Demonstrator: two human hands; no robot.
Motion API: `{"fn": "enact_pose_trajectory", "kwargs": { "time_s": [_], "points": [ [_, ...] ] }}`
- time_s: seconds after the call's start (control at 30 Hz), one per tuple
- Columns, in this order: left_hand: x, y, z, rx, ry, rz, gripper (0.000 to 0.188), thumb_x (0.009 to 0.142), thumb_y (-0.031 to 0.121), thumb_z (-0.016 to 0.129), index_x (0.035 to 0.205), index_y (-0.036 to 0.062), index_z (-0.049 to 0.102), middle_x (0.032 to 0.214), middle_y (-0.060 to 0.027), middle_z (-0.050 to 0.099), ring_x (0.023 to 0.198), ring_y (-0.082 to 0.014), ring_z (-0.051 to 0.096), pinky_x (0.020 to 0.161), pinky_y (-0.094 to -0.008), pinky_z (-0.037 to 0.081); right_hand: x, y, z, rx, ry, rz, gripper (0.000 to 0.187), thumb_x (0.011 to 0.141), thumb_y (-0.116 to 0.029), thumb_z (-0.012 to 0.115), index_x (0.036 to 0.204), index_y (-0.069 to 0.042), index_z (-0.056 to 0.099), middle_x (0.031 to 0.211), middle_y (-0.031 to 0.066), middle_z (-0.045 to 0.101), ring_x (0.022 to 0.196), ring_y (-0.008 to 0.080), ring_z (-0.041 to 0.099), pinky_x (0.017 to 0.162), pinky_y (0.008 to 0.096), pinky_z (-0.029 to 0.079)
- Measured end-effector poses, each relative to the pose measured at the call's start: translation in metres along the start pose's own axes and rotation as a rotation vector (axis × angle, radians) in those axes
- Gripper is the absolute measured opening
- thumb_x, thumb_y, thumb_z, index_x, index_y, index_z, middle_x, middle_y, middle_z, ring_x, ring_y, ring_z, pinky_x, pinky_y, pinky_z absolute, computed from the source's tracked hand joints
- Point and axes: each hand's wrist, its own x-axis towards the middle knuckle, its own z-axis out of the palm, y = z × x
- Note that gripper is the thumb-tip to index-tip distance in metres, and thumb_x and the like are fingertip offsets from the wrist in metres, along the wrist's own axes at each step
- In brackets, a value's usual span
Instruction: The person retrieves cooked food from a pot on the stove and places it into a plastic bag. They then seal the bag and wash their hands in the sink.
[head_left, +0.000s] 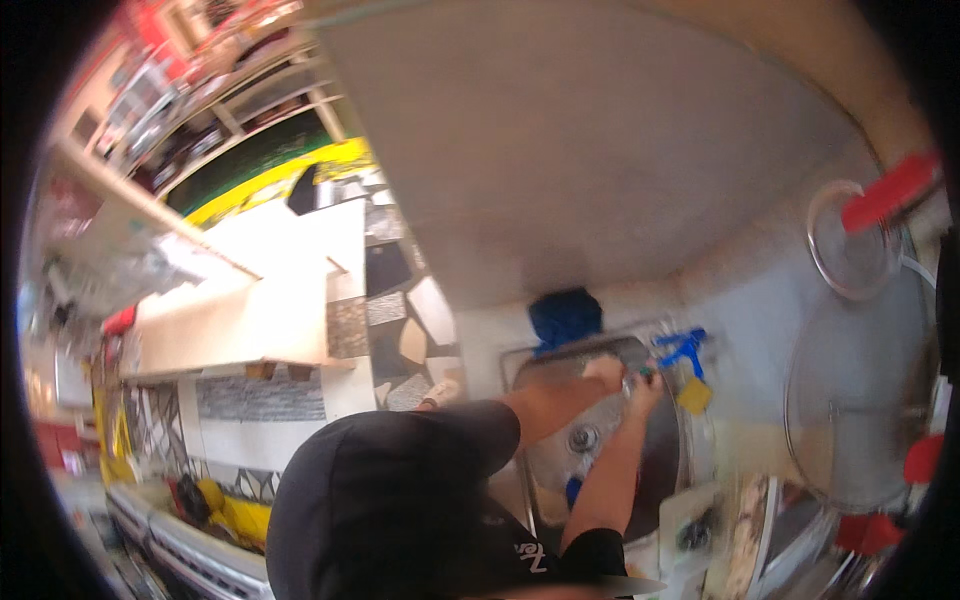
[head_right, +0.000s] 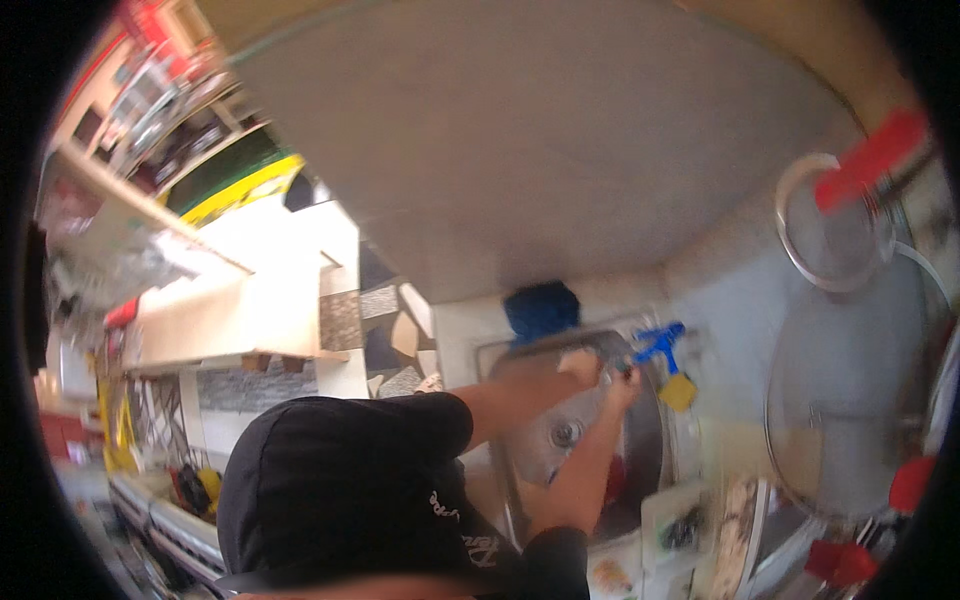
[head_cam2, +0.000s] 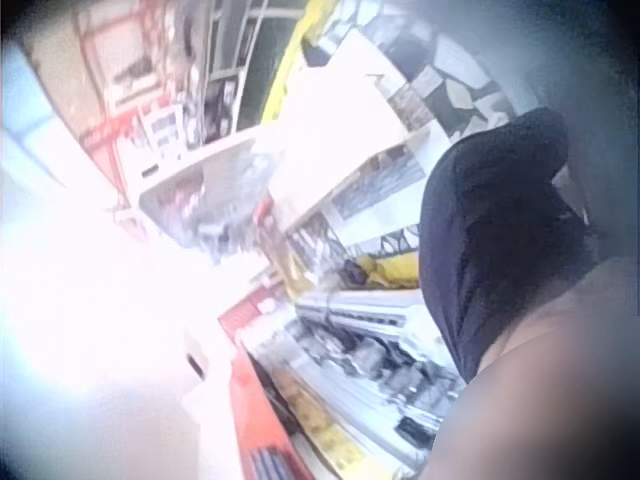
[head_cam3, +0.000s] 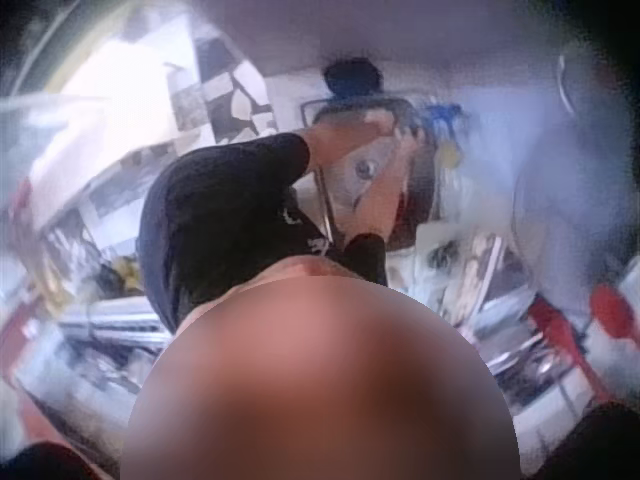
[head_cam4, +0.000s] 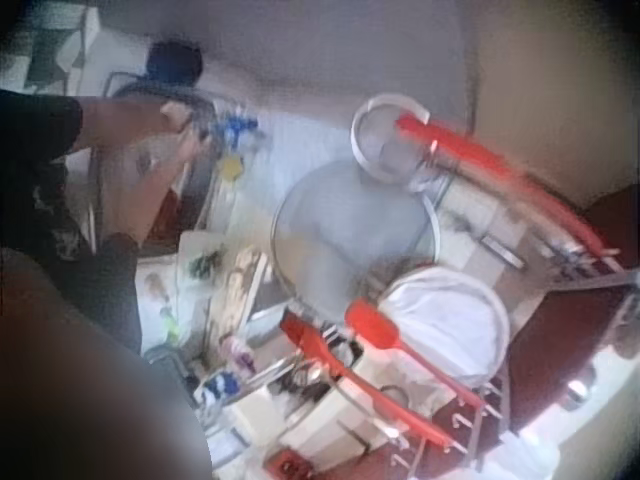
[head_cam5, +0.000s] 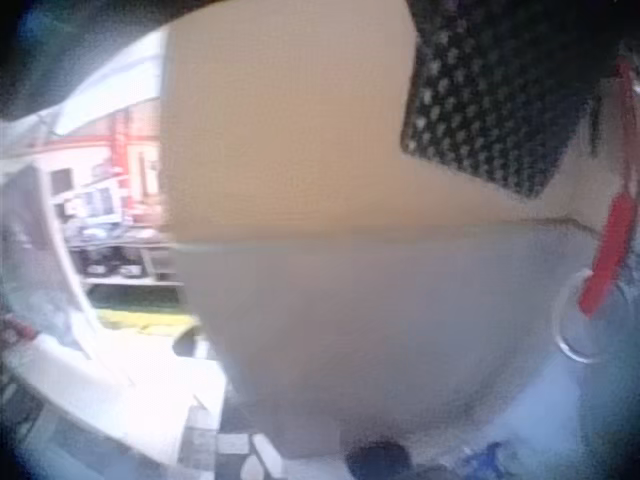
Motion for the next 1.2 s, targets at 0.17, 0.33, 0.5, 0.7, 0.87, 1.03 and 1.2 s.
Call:
{"fn": "enact_pose_trajectory", "kwargs": {
  "time_s": [0.17,0.33,0.5,0.7,0.87,1.03,1.2],
  "points": [
    [-0.062,-0.04,-0.034,0.301,-0.263,0.071,0.048,0.074,0.012,0.062,0.121,0.0056,0.056,0.135,-0.0191,0.043,0.125,-0.0338,0.04,0.098,-0.055,0.033,-0.001,0.001,0.026,0.042,-0.018,0.356,0.027,0.082,-0.004,0.06,0.107,0.005,0.061,0.096,0.0111,0.063,0.09,0.0224,0.058,0.08,0.0347,0.045],
    [-0.086,-0.074,-0.035,0.555,-0.356,0.096,0.048,0.072,0.022,0.068,0.116,0.0056,0.06,0.127,-0.0176,0.05,0.118,-0.0312,0.047,0.094,-0.0472,0.037,-0.009,0.013,0.035,-0.634,-0.016,0.255,0.032,0.081,-0.002,0.053,0.111,0.005,0.059,0.099,0.0148,0.062,0.088,0.0261,0.057,0.084,0.0342,0.043],
    [-0.104,-0.102,-0.032,0.641,-0.336,0.436,0.044,0.073,0.022,0.063,0.114,0.0065,0.06,0.119,-0.0192,0.053,0.115,-0.033,0.049,0.094,-0.0486,0.038,-0.013,-0.011,0.015,0.045,0.116,0.315,0.054,0.078,0.0,0.051,0.132,0.0,0.042,0.114,0.0131,0.055,0.092,0.0228,0.053,0.079,0.0336,0.043],
    [-0.149,-0.184,-0.094,0.38,-0.385,0.714,0.038,0.073,0.028,0.063,0.104,0.0054,0.065,0.102,-0.019,0.062,0.098,-0.0347,0.058,0.089,-0.0438,0.043,0.015,-0.135,-0.013,-0.187,0.133,-0.196,0.048,0.084,-0.011,0.054,0.13,-0.002,0.046,0.109,0.012,0.056,0.09,0.0204,0.057,0.073,0.0291,0.046],
    [-0.183,-0.333,-0.203,0.19,-0.408,0.606,0.038,0.076,0.026,0.062,0.107,0.0041,0.062,0.1,-0.0164,0.063,0.097,-0.0331,0.06,0.085,-0.0414,0.047,-0.01,-0.193,0.044,-1.303,0.221,0.095,0.047,0.082,-0.033,0.054,0.12,-0.006,0.057,0.112,0.0123,0.062,0.091,0.034,0.063,0.079,0.046,0.047],
    [-0.22,-0.496,-0.338,0.225,-0.274,-0.014,0.048,0.076,0.033,0.065,0.117,0.0088,0.059,0.113,-0.017,0.061,0.106,-0.0334,0.057,0.09,-0.0422,0.045,-0.043,-0.207,0.087,-1.673,0.22,-0.061,0.042,0.085,-0.035,0.047,0.115,-0.01,0.06,0.116,0.0132,0.06,0.104,0.0315,0.058,0.087,0.0469,0.044],
    [-0.252,-0.6,-0.451,-0.047,0.03,-0.207,0.045,0.079,0.033,0.066,0.115,0.0072,0.059,0.111,-0.0163,0.062,0.104,-0.0289,0.058,0.088,-0.0385,0.046,-0.133,-0.18,0.065,-1.212,0.494,-0.069,0.037,0.086,-0.034,0.047,0.111,-0.009,0.06,0.109,0.0122,0.06,0.097,0.0295,0.058,0.082,0.0446,0.045]
  ]
}}
